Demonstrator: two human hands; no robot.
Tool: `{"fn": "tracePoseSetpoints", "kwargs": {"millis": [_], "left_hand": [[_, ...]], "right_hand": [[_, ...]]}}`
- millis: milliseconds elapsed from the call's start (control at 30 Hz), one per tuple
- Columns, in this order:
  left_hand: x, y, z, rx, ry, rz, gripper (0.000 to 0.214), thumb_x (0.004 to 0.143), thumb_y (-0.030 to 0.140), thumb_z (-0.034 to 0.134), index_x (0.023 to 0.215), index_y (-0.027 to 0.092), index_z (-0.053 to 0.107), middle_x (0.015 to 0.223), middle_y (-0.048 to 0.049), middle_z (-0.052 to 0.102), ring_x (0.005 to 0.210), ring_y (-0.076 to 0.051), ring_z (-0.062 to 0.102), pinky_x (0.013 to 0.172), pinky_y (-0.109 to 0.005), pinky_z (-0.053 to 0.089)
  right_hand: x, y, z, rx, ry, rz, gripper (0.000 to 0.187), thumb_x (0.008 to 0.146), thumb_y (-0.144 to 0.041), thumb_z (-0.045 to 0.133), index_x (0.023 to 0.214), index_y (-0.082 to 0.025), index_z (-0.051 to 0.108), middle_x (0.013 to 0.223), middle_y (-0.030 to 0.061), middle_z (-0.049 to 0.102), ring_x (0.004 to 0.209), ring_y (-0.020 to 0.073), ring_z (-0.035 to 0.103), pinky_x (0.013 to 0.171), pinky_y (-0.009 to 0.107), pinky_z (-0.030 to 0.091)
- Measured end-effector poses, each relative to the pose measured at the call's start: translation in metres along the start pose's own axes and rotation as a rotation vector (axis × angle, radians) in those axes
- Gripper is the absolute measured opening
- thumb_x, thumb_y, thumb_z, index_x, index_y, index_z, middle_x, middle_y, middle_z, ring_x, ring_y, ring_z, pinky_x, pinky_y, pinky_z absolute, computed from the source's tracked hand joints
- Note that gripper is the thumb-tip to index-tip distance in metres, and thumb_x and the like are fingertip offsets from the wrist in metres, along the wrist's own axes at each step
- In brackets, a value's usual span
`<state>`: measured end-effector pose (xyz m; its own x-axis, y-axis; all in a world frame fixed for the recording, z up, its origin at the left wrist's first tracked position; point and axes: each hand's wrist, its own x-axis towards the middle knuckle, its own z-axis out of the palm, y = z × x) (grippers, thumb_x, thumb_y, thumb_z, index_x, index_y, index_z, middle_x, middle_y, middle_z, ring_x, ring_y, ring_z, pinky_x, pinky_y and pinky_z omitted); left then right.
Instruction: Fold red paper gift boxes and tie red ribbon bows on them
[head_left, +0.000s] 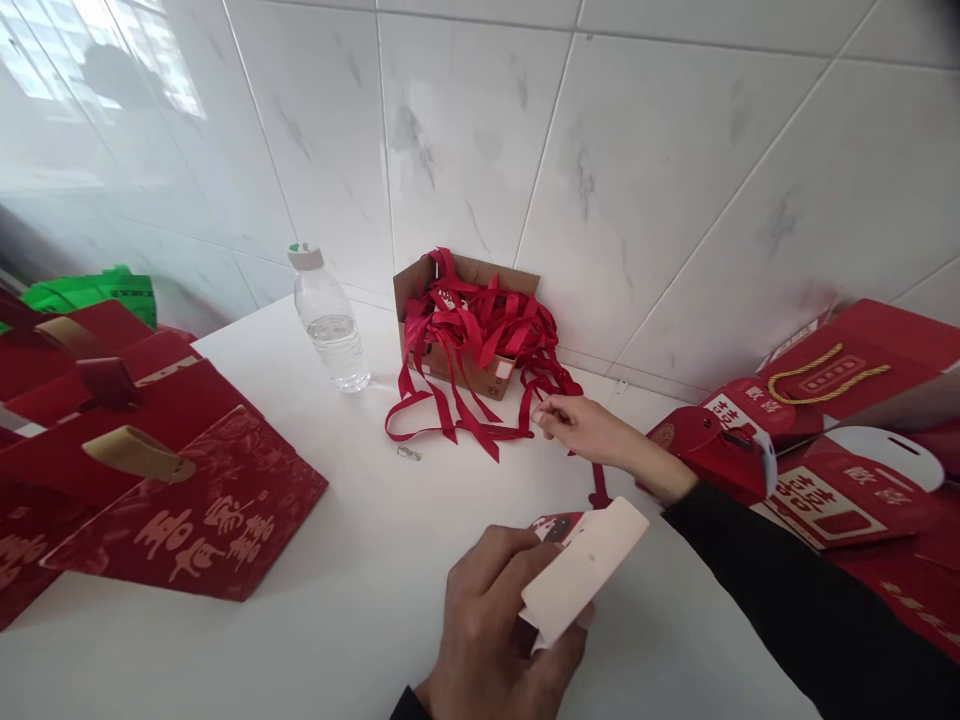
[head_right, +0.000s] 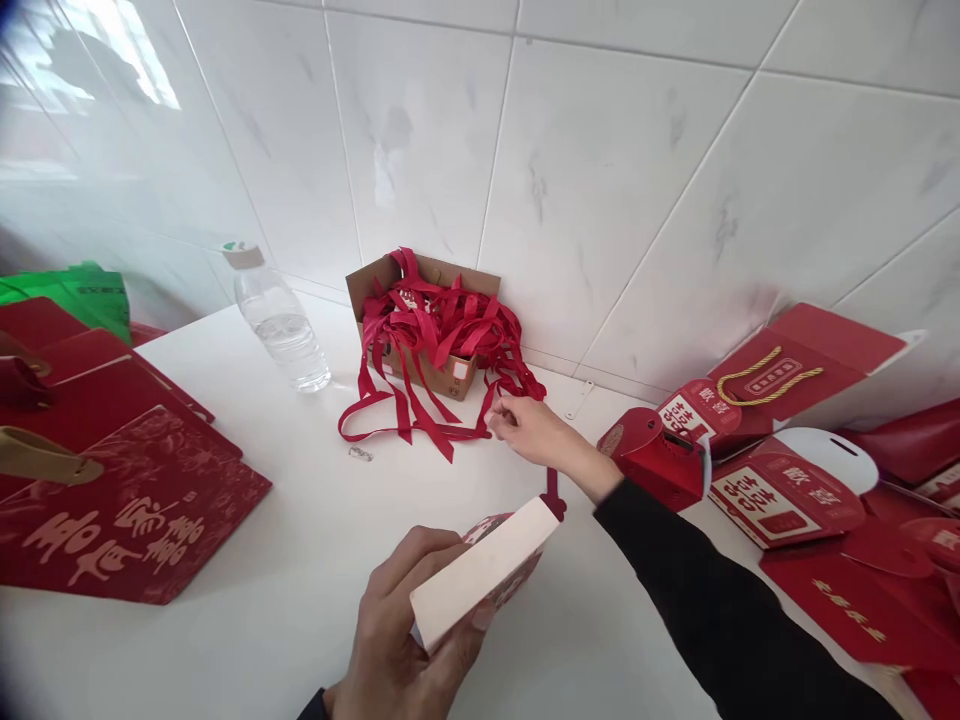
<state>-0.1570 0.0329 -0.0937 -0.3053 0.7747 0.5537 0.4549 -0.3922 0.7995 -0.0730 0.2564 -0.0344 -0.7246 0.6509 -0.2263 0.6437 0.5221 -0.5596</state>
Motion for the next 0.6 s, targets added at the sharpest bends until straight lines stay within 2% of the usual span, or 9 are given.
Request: {"fn": "tracePoseSetpoints", "kwargs": {"millis": [67, 100, 167, 233, 300, 367, 400, 500, 600], "left_hand": [[0.004, 0.000, -0.004, -0.036, -0.020, 0.002, 0.027, 0.089, 0.022, 0.065, 0.116, 0.022, 0.069, 0.099, -0.0082, 0.070, 0.083, -0.020, 0.069, 0.067, -0.030, 0.058], [0.005, 0.000, -0.004, -0.052, -0.023, -0.003, 0.026, 0.090, 0.022, 0.063, 0.115, 0.022, 0.069, 0.098, -0.0080, 0.070, 0.082, -0.020, 0.069, 0.066, -0.030, 0.057], [0.005, -0.001, -0.004, -0.084, -0.058, -0.017, 0.020, 0.092, 0.024, 0.061, 0.110, 0.021, 0.068, 0.095, -0.0074, 0.070, 0.080, -0.019, 0.068, 0.064, -0.029, 0.055], [-0.001, -0.003, -0.001, -0.114, -0.068, -0.064, 0.021, 0.095, 0.033, 0.060, 0.111, 0.022, 0.066, 0.095, -0.0072, 0.070, 0.080, -0.020, 0.068, 0.065, -0.030, 0.056], [-0.008, -0.010, 0.003, -0.121, 0.019, -0.136, 0.036, 0.097, 0.050, 0.056, 0.120, 0.023, 0.063, 0.104, -0.0091, 0.071, 0.090, -0.024, 0.070, 0.072, -0.034, 0.057], [-0.010, -0.023, 0.007, -0.113, 0.168, -0.171, 0.056, 0.093, 0.066, 0.051, 0.127, 0.022, 0.061, 0.118, -0.0125, 0.069, 0.106, -0.031, 0.067, 0.084, -0.040, 0.056], [-0.008, -0.031, 0.010, -0.135, 0.213, -0.175, 0.063, 0.090, 0.072, 0.051, 0.127, 0.021, 0.061, 0.120, -0.0128, 0.069, 0.110, -0.033, 0.065, 0.090, -0.042, 0.054], [0.001, -0.043, 0.016, -0.216, 0.263, -0.227, 0.061, 0.087, 0.072, 0.055, 0.121, 0.022, 0.063, 0.109, -0.0108, 0.070, 0.098, -0.031, 0.067, 0.093, -0.044, 0.051], [0.005, -0.033, 0.018, -0.132, 0.306, -0.325, 0.052, 0.093, 0.065, 0.052, 0.121, 0.023, 0.063, 0.108, -0.0086, 0.070, 0.097, -0.029, 0.066, 0.094, -0.045, 0.049]], "right_hand": [[-0.033, -0.009, -0.008, 0.099, -0.019, -0.104, 0.052, 0.110, -0.052, 0.027, 0.115, -0.018, 0.067, 0.105, 0.0066, 0.071, 0.086, 0.0164, 0.065, 0.078, 0.030, 0.055], [-0.051, -0.013, -0.011, 0.135, -0.039, -0.143, 0.055, 0.109, -0.058, 0.026, 0.122, -0.021, 0.065, 0.107, 0.0055, 0.071, 0.089, 0.0171, 0.065, 0.079, 0.030, 0.055], [-0.084, -0.020, -0.014, 0.201, -0.144, -0.253, 0.051, 0.100, -0.064, 0.051, 0.130, -0.025, 0.065, 0.116, 0.0054, 0.069, 0.100, 0.0199, 0.065, 0.084, 0.030, 0.054], [-0.111, -0.026, -0.011, 0.158, -0.165, -0.324, 0.048, 0.090, -0.053, 0.074, 0.129, -0.026, 0.068, 0.120, 0.0056, 0.068, 0.109, 0.0220, 0.064, 0.094, 0.032, 0.050], [-0.128, -0.028, -0.005, 0.078, -0.063, -0.396, 0.027, 0.095, -0.038, 0.071, 0.115, -0.021, 0.074, 0.108, 0.0069, 0.070, 0.104, 0.0208, 0.064, 0.095, 0.032, 0.048], [-0.139, -0.025, -0.004, 0.055, 0.020, -0.475, 0.024, 0.092, -0.035, 0.076, 0.108, -0.018, 0.075, 0.100, 0.0062, 0.071, 0.096, 0.0197, 0.064, 0.090, 0.029, 0.050], [-0.145, -0.022, -0.007, 0.050, 0.064, -0.471, 0.022, 0.090, -0.034, 0.078, 0.105, -0.018, 0.076, 0.097, 0.0050, 0.071, 0.093, 0.0188, 0.064, 0.087, 0.028, 0.050], [-0.172, -0.014, -0.028, 0.051, 0.228, -0.352, 0.024, 0.094, -0.041, 0.072, 0.098, -0.018, 0.075, 0.090, 0.0026, 0.070, 0.081, 0.0162, 0.064, 0.074, 0.024, 0.050], [-0.204, -0.008, -0.063, 0.057, 0.458, -0.172, 0.032, 0.101, -0.047, 0.060, 0.103, -0.017, 0.072, 0.092, 0.0050, 0.072, 0.080, 0.0184, 0.066, 0.068, 0.026, 0.050]]}}
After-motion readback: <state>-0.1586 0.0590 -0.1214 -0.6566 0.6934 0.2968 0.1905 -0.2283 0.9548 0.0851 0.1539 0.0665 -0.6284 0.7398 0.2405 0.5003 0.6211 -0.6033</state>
